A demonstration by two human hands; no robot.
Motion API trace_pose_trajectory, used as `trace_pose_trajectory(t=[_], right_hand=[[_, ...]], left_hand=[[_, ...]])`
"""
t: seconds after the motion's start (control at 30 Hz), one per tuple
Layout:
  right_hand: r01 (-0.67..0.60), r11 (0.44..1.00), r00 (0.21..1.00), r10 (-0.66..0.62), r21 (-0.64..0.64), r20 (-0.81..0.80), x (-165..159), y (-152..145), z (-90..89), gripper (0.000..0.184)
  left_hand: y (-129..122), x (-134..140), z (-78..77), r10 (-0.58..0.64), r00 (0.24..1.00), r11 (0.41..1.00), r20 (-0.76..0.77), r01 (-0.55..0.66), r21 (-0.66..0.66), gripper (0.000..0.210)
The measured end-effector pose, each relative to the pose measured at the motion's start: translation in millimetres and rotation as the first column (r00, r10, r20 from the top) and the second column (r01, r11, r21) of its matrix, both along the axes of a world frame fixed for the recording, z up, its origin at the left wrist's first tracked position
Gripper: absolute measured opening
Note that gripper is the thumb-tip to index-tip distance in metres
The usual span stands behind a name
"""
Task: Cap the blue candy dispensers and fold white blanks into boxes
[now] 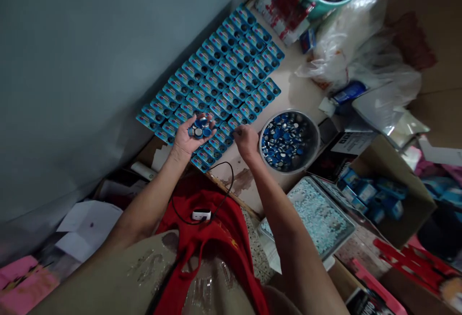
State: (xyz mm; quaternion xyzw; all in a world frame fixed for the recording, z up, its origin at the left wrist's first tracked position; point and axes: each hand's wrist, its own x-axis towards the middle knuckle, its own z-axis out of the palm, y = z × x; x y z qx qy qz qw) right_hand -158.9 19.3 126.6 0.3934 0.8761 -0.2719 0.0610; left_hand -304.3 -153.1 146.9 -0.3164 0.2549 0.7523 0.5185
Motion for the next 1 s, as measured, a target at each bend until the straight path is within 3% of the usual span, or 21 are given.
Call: trace_pose_trajectory(t=[0.1,0.2,0.33,0.4,0.47,0.53,0.63,0.7,0.77,0.87,1.0], right_hand=[[-0.004,0.999,0.993,0.000,0.035,0.117,-9,1,-2.4,0.006],[0.014,0.998,0.982,-0.026,0.061,0.185,-15,11,-4.3,0.017],[-0.003,0.999,0.971,-0.006,0.039,0.240,-20,16,5.3,0.022],[-0.033,0.999,0.984,0.028,0.025,0.175,-22,10,16.1,0.015],[-0.094,0.995,0.995,0.095,0.029,-0.014,-24,-1,26.4,0.011],[-0.212,0.976,0.955,0.216,0.042,-0.203,-28,-10,32.7,0.021],[-0.393,0.920,0.878,0.379,0.011,-0.292,-34,-13,32.1,0.024],[-0.384,0.923,0.884,0.360,-0.022,-0.299,-34,-6,27.6,0.021],[-0.264,0.964,0.921,0.244,-0.026,-0.303,-27,2,22.8,0.019],[-0.152,0.988,0.967,0.142,-0.032,-0.211,-8,5,17.5,0.014],[-0.207,0.978,0.977,0.207,-0.005,0.050,10,-12,10.6,0.008]], left_hand=[[6,5,-7.8,-0.044,0.999,0.999,0.025,0.043,0.031,0.022],[10,11,-15.5,-0.067,0.997,0.996,0.025,0.065,0.067,0.023],[11,18,-17.2,-0.077,0.997,0.994,0.018,0.076,0.080,0.025],[11,20,-14.8,-0.088,0.996,0.994,0.020,0.087,0.060,0.025],[13,22,-12.7,-0.110,0.993,0.994,0.034,0.109,0.028,0.025],[16,25,-11.6,-0.122,0.991,0.991,0.055,0.125,-0.054,0.023],[24,32,-11.0,-0.111,0.990,0.972,0.082,0.125,-0.200,0.015],[27,36,-10.7,-0.113,0.989,0.974,0.093,0.129,-0.186,0.014],[24,37,-10.6,-0.128,0.988,0.986,0.090,0.137,-0.092,0.019],[12,34,-10.0,-0.104,0.993,0.994,0.055,0.105,-0.018,0.025],[-5,25,-6.5,-0.046,0.999,0.999,-0.029,0.046,-0.004,0.026]])
